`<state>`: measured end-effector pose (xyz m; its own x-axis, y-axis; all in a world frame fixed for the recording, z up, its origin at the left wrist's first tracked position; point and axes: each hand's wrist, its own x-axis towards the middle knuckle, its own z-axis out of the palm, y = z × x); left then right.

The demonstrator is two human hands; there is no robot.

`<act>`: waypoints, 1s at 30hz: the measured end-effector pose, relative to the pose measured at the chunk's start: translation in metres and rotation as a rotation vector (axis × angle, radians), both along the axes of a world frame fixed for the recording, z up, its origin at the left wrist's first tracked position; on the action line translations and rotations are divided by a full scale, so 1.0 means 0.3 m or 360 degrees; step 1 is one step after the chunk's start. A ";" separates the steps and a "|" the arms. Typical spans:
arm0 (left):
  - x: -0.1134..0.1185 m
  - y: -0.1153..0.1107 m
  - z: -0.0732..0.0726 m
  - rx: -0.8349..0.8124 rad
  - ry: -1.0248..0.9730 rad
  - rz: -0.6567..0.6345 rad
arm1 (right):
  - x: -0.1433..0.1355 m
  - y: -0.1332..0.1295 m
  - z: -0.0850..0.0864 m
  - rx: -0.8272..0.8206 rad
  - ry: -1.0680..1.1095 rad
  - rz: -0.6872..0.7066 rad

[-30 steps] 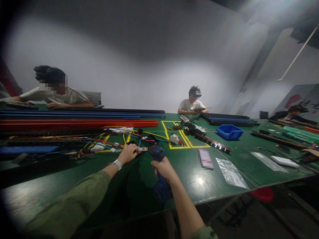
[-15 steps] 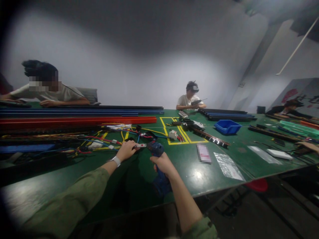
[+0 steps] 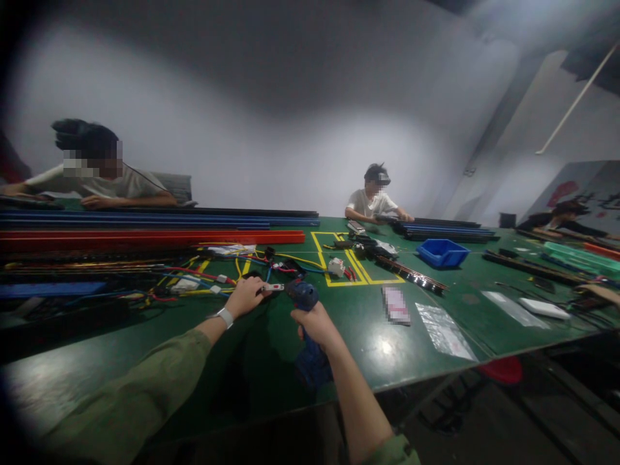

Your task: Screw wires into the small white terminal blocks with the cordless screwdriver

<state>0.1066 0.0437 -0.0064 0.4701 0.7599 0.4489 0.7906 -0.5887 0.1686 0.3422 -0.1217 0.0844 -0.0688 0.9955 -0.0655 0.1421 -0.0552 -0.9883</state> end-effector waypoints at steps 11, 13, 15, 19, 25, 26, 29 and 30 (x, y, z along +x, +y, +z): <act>-0.002 0.011 -0.012 -0.0029 -0.0011 0.0008 | -0.002 0.009 -0.009 0.0047 -0.0035 0.0015; -0.002 0.010 -0.010 -0.0027 -0.0012 0.0006 | -0.002 0.008 -0.008 0.0047 -0.0045 0.0010; -0.002 0.009 -0.010 -0.0018 -0.0014 -0.0002 | -0.002 0.006 -0.006 0.0026 -0.0053 0.0000; -0.002 0.009 -0.013 -0.0001 -0.0018 -0.0001 | -0.003 0.006 -0.004 -0.0005 -0.0056 -0.0004; -0.003 0.010 -0.013 0.0007 -0.0029 -0.0016 | -0.005 0.003 -0.002 0.0034 -0.0040 0.0009; -0.003 0.010 -0.012 0.0007 -0.0027 -0.0018 | -0.006 0.001 0.000 0.0029 -0.0034 0.0003; -0.004 0.009 -0.009 0.0002 -0.0019 -0.0007 | -0.012 -0.007 0.011 -0.0005 -0.0017 -0.0028; -0.004 0.008 -0.008 -0.0005 -0.0014 -0.0005 | -0.014 -0.010 0.016 -0.0012 -0.0012 -0.0036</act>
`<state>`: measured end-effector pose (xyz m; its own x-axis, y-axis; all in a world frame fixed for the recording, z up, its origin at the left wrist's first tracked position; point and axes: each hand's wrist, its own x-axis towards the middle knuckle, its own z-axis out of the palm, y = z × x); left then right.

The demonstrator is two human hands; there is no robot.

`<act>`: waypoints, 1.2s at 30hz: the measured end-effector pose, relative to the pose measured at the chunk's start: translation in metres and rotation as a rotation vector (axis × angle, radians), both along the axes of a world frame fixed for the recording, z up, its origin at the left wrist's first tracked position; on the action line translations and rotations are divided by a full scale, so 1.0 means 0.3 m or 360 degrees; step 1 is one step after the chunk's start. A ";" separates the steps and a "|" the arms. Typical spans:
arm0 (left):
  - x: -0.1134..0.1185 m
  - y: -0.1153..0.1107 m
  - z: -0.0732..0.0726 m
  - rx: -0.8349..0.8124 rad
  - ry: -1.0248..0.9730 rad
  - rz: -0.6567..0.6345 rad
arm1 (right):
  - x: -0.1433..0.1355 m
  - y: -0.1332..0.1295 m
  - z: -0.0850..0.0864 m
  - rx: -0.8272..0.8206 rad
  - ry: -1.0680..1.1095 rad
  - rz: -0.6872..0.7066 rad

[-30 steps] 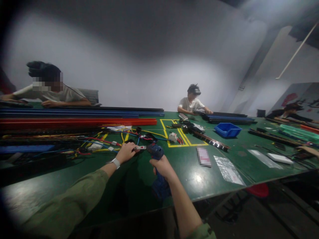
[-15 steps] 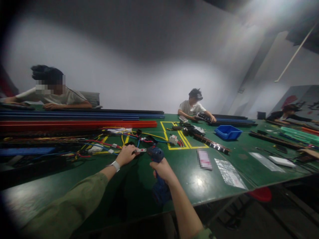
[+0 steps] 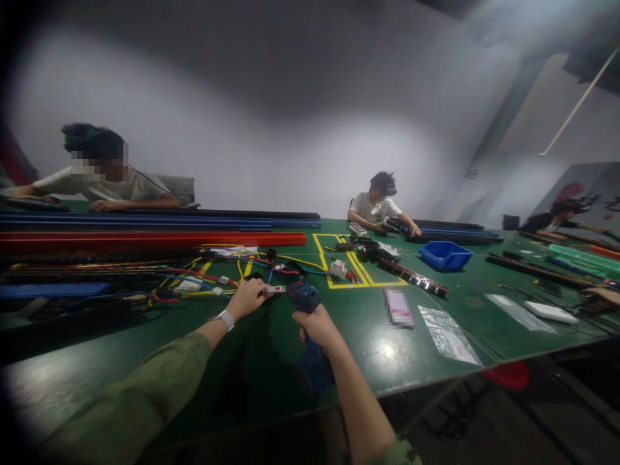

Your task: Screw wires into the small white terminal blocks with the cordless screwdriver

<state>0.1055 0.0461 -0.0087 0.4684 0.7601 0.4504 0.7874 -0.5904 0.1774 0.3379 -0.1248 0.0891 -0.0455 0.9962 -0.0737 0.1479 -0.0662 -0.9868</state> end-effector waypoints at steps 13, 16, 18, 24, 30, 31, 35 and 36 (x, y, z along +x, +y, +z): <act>0.003 -0.006 0.007 -0.0034 -0.0008 0.0021 | -0.011 -0.014 0.022 -0.0072 0.0016 -0.0049; 0.002 -0.004 0.004 -0.0022 0.0004 0.0012 | -0.011 -0.014 0.019 -0.0080 0.0009 -0.0063; 0.001 -0.002 0.001 -0.0011 0.0005 0.0004 | -0.010 -0.015 0.017 -0.0084 0.0006 -0.0062; 0.001 -0.005 0.004 0.0001 0.0003 0.0012 | -0.012 -0.016 0.023 -0.0040 0.0015 -0.0049; 0.003 -0.010 0.012 -0.0029 -0.0004 0.0012 | -0.008 -0.010 0.014 -0.0044 -0.0003 -0.0050; 0.003 -0.011 0.013 -0.0023 -0.0007 0.0013 | -0.007 -0.009 0.012 -0.0042 -0.0004 -0.0040; 0.003 -0.016 0.019 -0.0015 -0.0002 0.0015 | -0.006 -0.010 0.012 -0.0046 -0.0026 -0.0047; 0.003 -0.016 0.020 -0.0018 -0.0001 0.0018 | -0.007 -0.012 0.014 -0.0049 -0.0029 -0.0055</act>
